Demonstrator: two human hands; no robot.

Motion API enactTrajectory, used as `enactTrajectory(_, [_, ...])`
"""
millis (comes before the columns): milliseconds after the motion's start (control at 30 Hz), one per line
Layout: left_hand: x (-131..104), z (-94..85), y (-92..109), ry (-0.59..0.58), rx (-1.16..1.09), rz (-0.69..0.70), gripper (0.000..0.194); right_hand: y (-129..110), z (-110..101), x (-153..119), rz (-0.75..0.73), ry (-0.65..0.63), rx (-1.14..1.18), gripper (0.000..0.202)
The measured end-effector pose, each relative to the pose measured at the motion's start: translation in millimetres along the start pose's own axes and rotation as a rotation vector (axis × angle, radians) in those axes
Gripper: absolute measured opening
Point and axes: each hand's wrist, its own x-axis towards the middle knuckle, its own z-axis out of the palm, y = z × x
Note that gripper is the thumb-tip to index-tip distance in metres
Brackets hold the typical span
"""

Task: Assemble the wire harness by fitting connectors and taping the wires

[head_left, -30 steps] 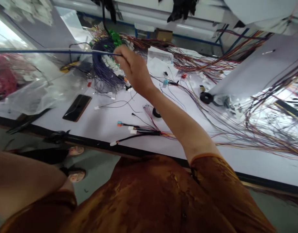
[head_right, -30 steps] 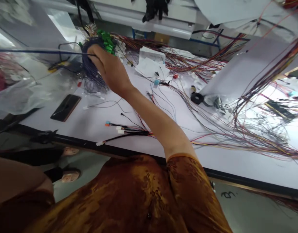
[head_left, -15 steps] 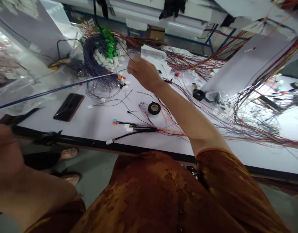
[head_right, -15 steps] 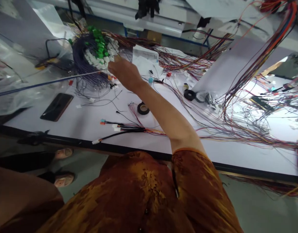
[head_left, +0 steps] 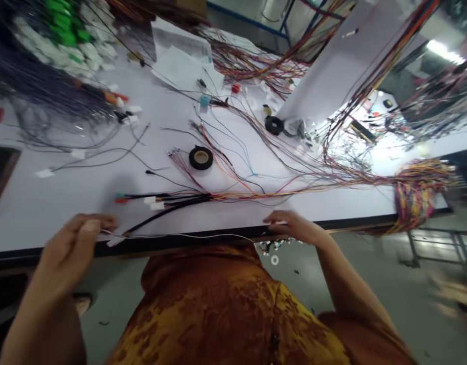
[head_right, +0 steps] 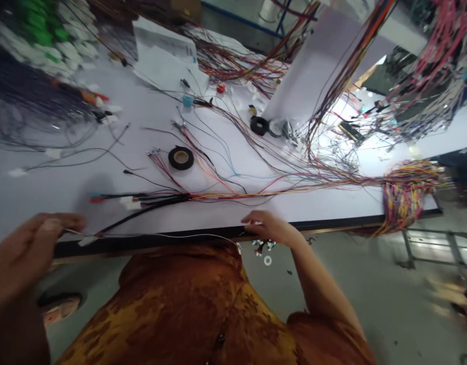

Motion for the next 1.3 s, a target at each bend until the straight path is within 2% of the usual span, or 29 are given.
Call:
enactTrajectory(67, [4,26.7,6,-0.004,-0.030,0.026,0.018,11,4,4,0.027,0.282,0.033,0.023])
enactTrajectory(167, [24,79.7,29,-0.166,-0.258,0.097,0.021,27,4,29,0.024,0.561,0.009,0.018])
enactTrajectory(233, [47,118.3,44,-0.245,-0.321,0.132,0.023,39,4,50,0.037,0.625,-0.002,0.014])
enactTrajectory(300, [72,153.3,54,-0.329,-0.292,0.098,0.026,49,4,66,0.047,0.629,-0.003,0.012])
enactTrajectory(367, [94,180.1,58,-0.386,-0.274,0.031,0.027,54,4,77,0.055,0.591,-0.009,0.011])
enactTrajectory(433, [109,197.0,58,-0.428,-0.327,-0.055,0.028,56,4,82,0.067,0.551,-0.019,0.009])
enactTrajectory(533, [119,206.4,60,-0.464,-0.466,-0.180,0.027,56,6,84,0.053,0.524,-0.034,0.008])
enactTrajectory(767, [124,202.9,64,-0.406,-0.630,-0.362,0.022,55,11,84,-0.040,0.509,-0.009,0.013])
enactTrajectory(900, [130,202.2,61,-0.469,-0.765,-0.452,0.025,53,9,91,-0.103,0.451,-0.046,0.009])
enactTrajectory(1000, [134,202.1,64,-0.499,-0.826,-0.499,0.022,53,10,97,-0.138,0.417,-0.064,0.017])
enactTrajectory(1200, [136,205.2,75,-0.537,-0.886,-0.562,0.011,51,18,99,-0.116,0.568,0.114,0.020])
enactTrajectory(1300, [135,208.6,79,-0.496,-0.962,-0.585,0.018,50,20,96,-0.062,0.622,0.237,0.021])
